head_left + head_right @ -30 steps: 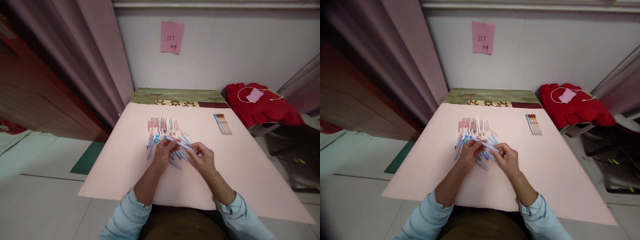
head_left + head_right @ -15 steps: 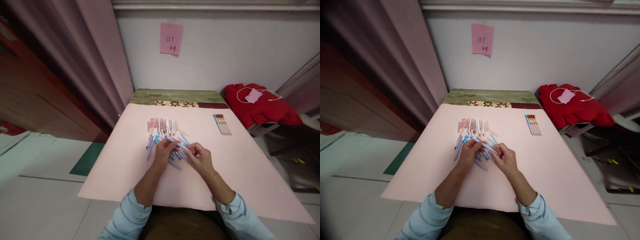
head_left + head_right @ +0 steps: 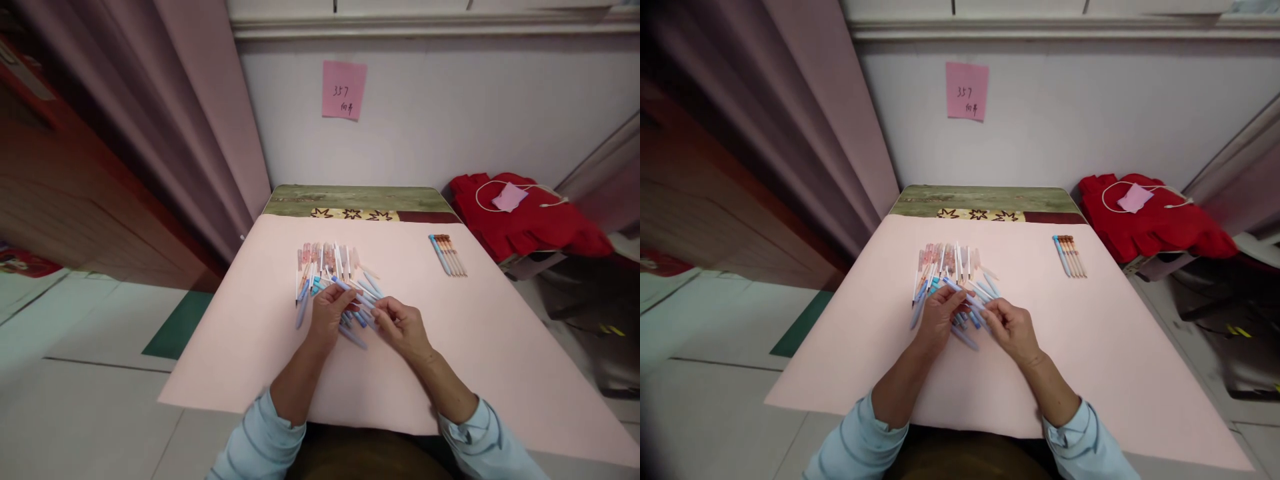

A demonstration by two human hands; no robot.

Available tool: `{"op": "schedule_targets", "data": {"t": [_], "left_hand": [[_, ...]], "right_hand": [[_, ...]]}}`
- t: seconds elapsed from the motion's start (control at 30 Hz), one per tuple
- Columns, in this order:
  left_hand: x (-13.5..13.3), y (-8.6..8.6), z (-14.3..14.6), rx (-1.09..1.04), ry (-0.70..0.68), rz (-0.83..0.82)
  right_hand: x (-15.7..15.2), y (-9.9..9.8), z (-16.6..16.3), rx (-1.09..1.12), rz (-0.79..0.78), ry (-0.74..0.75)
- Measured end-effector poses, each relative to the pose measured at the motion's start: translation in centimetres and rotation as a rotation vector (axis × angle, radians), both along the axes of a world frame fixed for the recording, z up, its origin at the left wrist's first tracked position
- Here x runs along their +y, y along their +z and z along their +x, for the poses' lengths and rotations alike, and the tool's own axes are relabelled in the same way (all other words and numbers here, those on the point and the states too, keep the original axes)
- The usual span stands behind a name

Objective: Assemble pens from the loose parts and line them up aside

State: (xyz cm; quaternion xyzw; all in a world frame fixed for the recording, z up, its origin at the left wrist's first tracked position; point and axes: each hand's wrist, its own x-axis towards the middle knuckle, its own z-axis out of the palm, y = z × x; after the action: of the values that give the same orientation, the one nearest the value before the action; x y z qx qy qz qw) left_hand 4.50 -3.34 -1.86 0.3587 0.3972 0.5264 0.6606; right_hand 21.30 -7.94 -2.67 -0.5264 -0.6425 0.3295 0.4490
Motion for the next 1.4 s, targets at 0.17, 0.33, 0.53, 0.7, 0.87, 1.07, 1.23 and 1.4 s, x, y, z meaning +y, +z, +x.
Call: {"op": "schedule_targets", "data": {"t": [0.17,0.33,0.53,0.7,0.87,1.07,1.23,1.4], "left_hand": [[-0.1,0.1,0.1,0.050,-0.004,0.025],[-0.4,0.5,-0.2,0.107,-0.030,0.045],[-0.6,1.1,0.0,0.103,-0.007,0.038],[-0.6,1.0,0.4,0.126,0.055,0.055],[-0.6,0.7,0.4,0.215,0.090,0.123],[-0.5,0.9,0.3,0.223,0.091,0.124],[-0.3,0.8,0.0,0.119,0.139,0.075],[-0.2,0.6,-0.1,0.116,0.116,0.036]], "right_hand": [[0.1,-0.2,-0.2,0.045,0.020,-0.048],[-0.1,-0.4,0.1,0.085,-0.048,0.010],[-0.1,-0.6,0.2,0.080,-0.065,0.038],[0.0,-0.5,0.1,-0.021,0.039,-0.034],[0.0,-0.2,0.1,-0.066,0.073,-0.062],[0.1,0.2,0.1,-0.130,0.174,-0.101],[0.2,-0.2,0.2,-0.167,0.188,-0.125],[0.3,-0.6,0.3,-0.175,0.196,-0.119]]}}
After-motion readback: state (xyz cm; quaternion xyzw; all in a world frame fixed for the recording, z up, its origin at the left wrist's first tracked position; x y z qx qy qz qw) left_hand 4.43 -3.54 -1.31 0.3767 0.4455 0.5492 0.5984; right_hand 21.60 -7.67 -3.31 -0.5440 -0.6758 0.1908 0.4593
